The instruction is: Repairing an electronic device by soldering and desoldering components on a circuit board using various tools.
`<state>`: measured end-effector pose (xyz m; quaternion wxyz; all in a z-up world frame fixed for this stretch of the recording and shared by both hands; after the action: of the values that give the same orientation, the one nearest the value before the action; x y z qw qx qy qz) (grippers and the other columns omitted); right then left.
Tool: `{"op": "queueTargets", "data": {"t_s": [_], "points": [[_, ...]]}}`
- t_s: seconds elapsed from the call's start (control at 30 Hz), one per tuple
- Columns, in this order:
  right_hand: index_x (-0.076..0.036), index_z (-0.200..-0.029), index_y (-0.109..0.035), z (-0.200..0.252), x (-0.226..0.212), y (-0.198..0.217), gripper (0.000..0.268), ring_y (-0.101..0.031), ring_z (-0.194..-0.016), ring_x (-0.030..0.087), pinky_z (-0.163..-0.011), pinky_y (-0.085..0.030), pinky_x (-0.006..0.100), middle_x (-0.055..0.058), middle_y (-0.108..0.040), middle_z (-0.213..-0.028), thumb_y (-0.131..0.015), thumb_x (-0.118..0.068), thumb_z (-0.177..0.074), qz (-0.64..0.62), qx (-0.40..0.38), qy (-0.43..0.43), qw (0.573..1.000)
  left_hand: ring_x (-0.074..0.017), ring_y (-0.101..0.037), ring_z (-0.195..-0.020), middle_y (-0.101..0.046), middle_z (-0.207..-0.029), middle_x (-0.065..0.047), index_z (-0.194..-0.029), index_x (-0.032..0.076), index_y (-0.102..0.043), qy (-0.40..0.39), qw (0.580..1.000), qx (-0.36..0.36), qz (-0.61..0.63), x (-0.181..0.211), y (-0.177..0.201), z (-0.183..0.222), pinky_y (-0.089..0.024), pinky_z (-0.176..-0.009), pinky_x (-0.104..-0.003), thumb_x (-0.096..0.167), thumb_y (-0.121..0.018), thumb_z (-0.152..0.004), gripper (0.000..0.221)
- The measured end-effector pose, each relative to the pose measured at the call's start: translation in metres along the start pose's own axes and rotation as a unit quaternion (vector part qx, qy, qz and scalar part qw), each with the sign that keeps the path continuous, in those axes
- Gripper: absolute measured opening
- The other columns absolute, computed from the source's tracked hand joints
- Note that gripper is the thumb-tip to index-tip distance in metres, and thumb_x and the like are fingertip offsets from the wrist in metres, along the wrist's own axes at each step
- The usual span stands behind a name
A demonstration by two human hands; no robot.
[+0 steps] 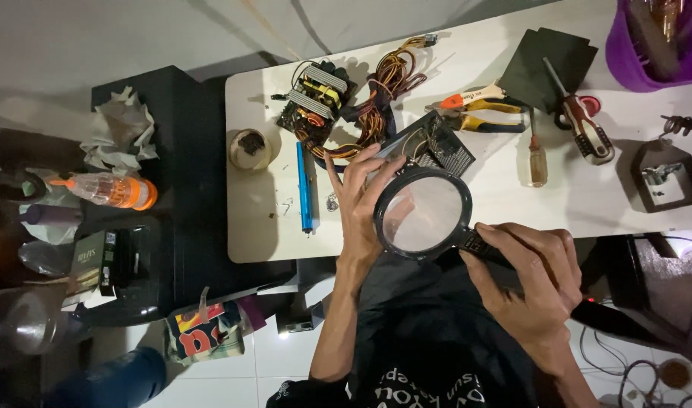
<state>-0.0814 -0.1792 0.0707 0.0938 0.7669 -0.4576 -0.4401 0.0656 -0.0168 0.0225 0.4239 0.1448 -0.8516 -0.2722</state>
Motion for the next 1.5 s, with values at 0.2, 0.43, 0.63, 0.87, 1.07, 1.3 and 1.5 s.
{"op": "queueTargets", "data": {"t_s": [0.2,0.43,0.63,0.87,1.07,1.3,1.5], "points": [[0.001,-0.113,-0.075,-0.001,-0.001,-0.001,0.038,-0.060,-0.095,0.025,-0.087,-0.051,0.037,0.014,-0.069,-0.110,-0.092,0.002,-0.080,-0.004,-0.009,-0.004,1.000,-0.0275,-0.056,-0.132,-0.060,-0.116,-0.003,-0.126,0.014,-0.070,-0.004,1.000,0.014,-0.009,-0.001,-0.001,0.001,0.003,-0.131,-0.069,0.025,-0.085,-0.076,0.054],[0.001,-0.112,-0.075,0.000,-0.002,-0.001,0.038,-0.060,-0.095,0.027,-0.088,-0.052,0.038,0.015,-0.068,-0.110,-0.093,0.002,-0.078,0.002,-0.010,-0.011,1.000,-0.0282,-0.058,-0.129,-0.061,-0.113,-0.004,-0.123,0.012,-0.072,-0.011,0.999,0.026,-0.019,0.000,-0.001,-0.001,-0.001,-0.130,-0.070,0.028,-0.088,-0.074,0.054],[0.001,-0.111,-0.075,0.001,0.000,-0.003,0.037,-0.061,-0.095,0.026,-0.087,-0.051,0.038,0.015,-0.068,-0.109,-0.093,0.002,-0.078,-0.003,-0.007,-0.008,1.000,-0.0279,-0.056,-0.133,-0.061,-0.117,-0.003,-0.126,0.015,-0.071,-0.010,1.000,0.020,-0.013,-0.006,-0.004,0.002,0.003,-0.131,-0.069,0.030,-0.089,-0.073,0.058],[0.002,-0.111,-0.075,0.001,0.000,-0.003,0.038,-0.061,-0.096,0.027,-0.088,-0.052,0.038,0.015,-0.068,-0.110,-0.093,0.003,-0.077,-0.003,-0.008,-0.011,1.000,-0.0280,-0.055,-0.134,-0.059,-0.118,-0.003,-0.128,0.015,-0.070,-0.006,1.000,0.009,-0.010,-0.004,-0.002,0.002,0.003,-0.131,-0.069,0.029,-0.085,-0.077,0.055],[0.003,-0.111,-0.075,0.000,0.000,-0.002,0.037,-0.062,-0.096,0.028,-0.089,-0.051,0.039,0.016,-0.069,-0.110,-0.093,0.002,-0.078,0.001,-0.011,-0.007,1.000,-0.0283,-0.056,-0.134,-0.059,-0.119,-0.004,-0.128,0.015,-0.069,-0.001,1.000,0.006,0.006,-0.005,-0.002,0.002,0.004,-0.132,-0.069,0.028,-0.083,-0.078,0.054],[0.003,-0.110,-0.075,0.003,0.003,-0.003,0.037,-0.062,-0.095,0.028,-0.091,-0.051,0.040,0.017,-0.069,-0.110,-0.093,0.000,-0.078,-0.003,-0.008,-0.015,1.000,-0.0281,-0.055,-0.134,-0.060,-0.119,-0.004,-0.127,0.014,-0.070,0.002,1.000,0.002,-0.002,-0.006,-0.004,0.002,0.005,-0.131,-0.068,0.031,-0.083,-0.079,0.053],[0.004,-0.113,-0.075,0.004,0.008,0.000,0.039,-0.061,-0.098,0.028,-0.090,-0.052,0.039,0.017,-0.068,-0.111,-0.092,0.002,-0.078,-0.008,-0.008,-0.030,0.999,-0.0260,-0.056,-0.132,-0.059,-0.115,-0.001,-0.126,0.017,-0.070,0.009,0.999,0.010,-0.036,-0.006,-0.004,0.001,0.003,-0.132,-0.068,0.012,-0.089,-0.067,0.062]]}}
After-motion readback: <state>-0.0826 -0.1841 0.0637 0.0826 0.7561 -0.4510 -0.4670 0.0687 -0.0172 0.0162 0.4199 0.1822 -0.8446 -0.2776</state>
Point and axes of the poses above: each hand's wrist, its own z-axis away from the middle knuckle, its own y-axis out of the back of the hand, x = y × z, the point moved 7 cm from there along -z, towards the middle knuckle
